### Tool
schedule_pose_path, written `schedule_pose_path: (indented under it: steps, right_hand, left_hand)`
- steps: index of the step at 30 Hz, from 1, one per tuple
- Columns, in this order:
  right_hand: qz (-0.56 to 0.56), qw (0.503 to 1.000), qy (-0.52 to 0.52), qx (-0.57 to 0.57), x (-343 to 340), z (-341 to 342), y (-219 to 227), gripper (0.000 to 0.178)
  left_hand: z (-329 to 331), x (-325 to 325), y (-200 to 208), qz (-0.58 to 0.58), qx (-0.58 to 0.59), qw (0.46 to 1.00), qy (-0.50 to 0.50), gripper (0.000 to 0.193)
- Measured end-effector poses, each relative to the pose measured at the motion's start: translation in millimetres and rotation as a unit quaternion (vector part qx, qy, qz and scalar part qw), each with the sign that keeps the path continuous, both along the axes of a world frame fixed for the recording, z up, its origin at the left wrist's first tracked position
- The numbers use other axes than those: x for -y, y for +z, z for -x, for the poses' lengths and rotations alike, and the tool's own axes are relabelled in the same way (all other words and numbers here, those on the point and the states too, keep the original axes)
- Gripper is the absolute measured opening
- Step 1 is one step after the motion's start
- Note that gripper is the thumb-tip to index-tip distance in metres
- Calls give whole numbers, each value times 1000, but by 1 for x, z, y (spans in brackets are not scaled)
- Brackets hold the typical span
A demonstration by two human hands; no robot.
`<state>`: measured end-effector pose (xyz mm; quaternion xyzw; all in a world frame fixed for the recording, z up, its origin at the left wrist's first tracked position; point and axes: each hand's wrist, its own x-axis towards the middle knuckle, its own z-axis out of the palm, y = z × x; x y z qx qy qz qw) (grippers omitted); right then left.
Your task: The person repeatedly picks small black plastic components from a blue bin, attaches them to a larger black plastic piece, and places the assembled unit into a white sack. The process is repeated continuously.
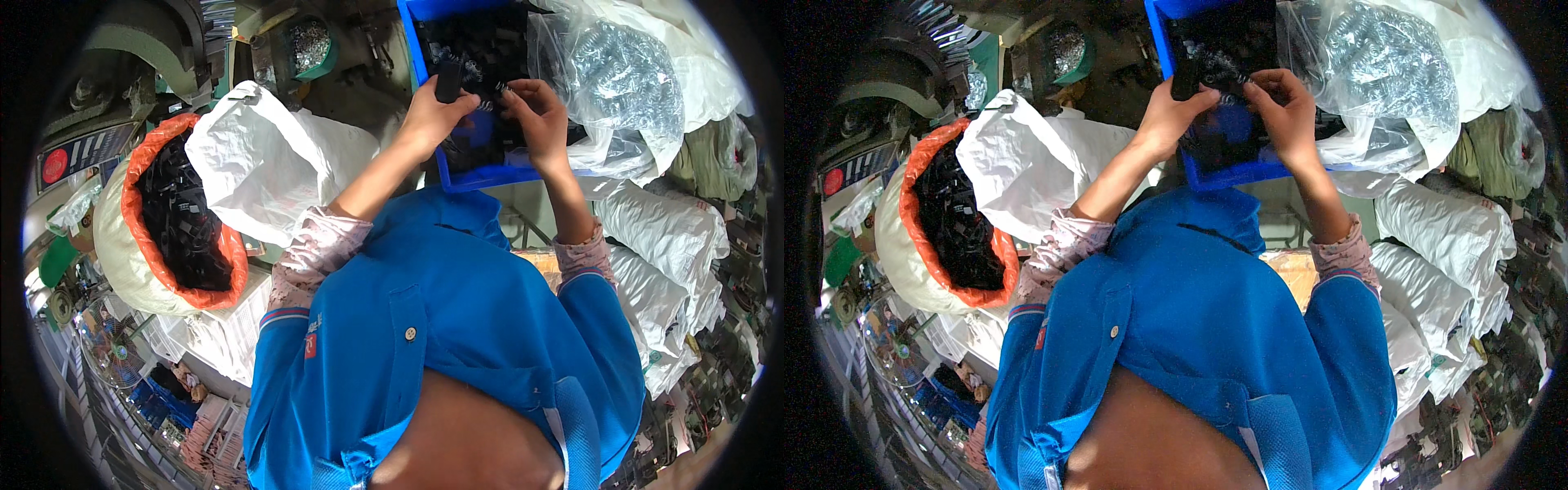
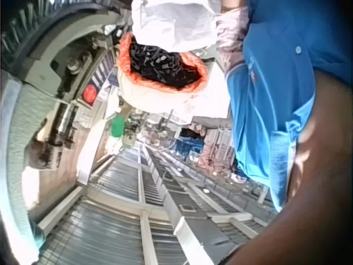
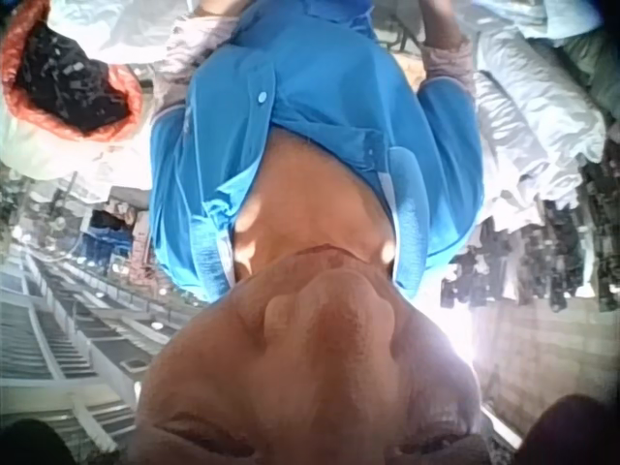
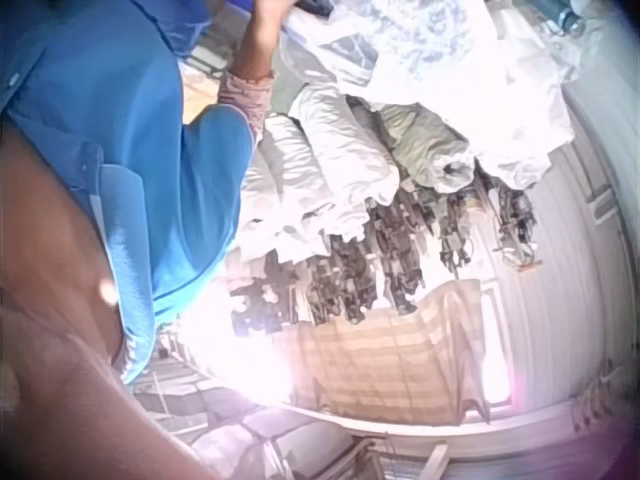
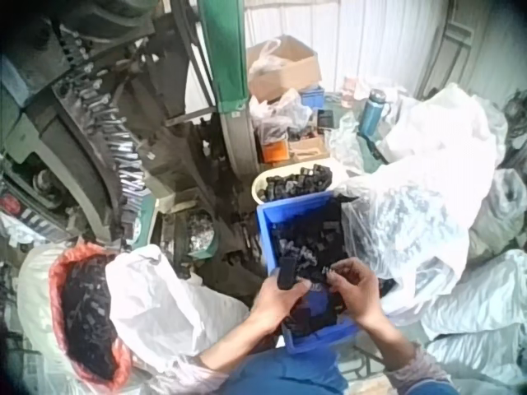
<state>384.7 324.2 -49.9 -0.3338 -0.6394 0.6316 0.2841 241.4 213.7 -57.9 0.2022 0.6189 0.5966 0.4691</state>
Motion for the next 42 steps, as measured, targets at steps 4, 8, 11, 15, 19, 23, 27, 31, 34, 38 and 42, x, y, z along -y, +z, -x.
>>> schedule_pose_path:
  steps: [4,8,11,15,19,23,27,31,34,38,42]
  right_hand:
    - [56,996,31,-54,1,9,11,16]
    - [41,992,97,-73,11,13,16,15]
    - [18,996,57,-59,5,14,-4,14]
    - [66,997,29,8,-15,10,-19,15]
    - [5,995,94,15,-5,17,13,19]
    - [-49,980,194,4,3,44,40,21]
    - [-80,947,310,36,4,72,46,16]
    - [-373,836,401,40,16,104,70,19]
    - [-557,699,446,-47,32,132,72,17]
    - [-285,774,556,103,36,171,79,29]
    - [18,883,464,-61,62,166,49,36]
  left_hand:
    - [7,0,-4,-11,37,999,-1,21]
    - [3,-10,0,18,35,998,39,16]
    - [7,-7,14,52,101,993,10,18]
    - [12,6,6,-16,166,986,-7,21]
    - [14,25,2,-111,147,983,17,24]
    - [24,44,21,-85,-44,995,38,29]
    - [34,63,27,-77,-179,978,78,34]
    - [41,86,36,-59,-234,960,144,32]
    - [42,102,41,-39,-232,952,196,33]
    - [47,124,39,-81,-202,935,280,35]
    - [49,133,37,-146,-148,911,357,33]
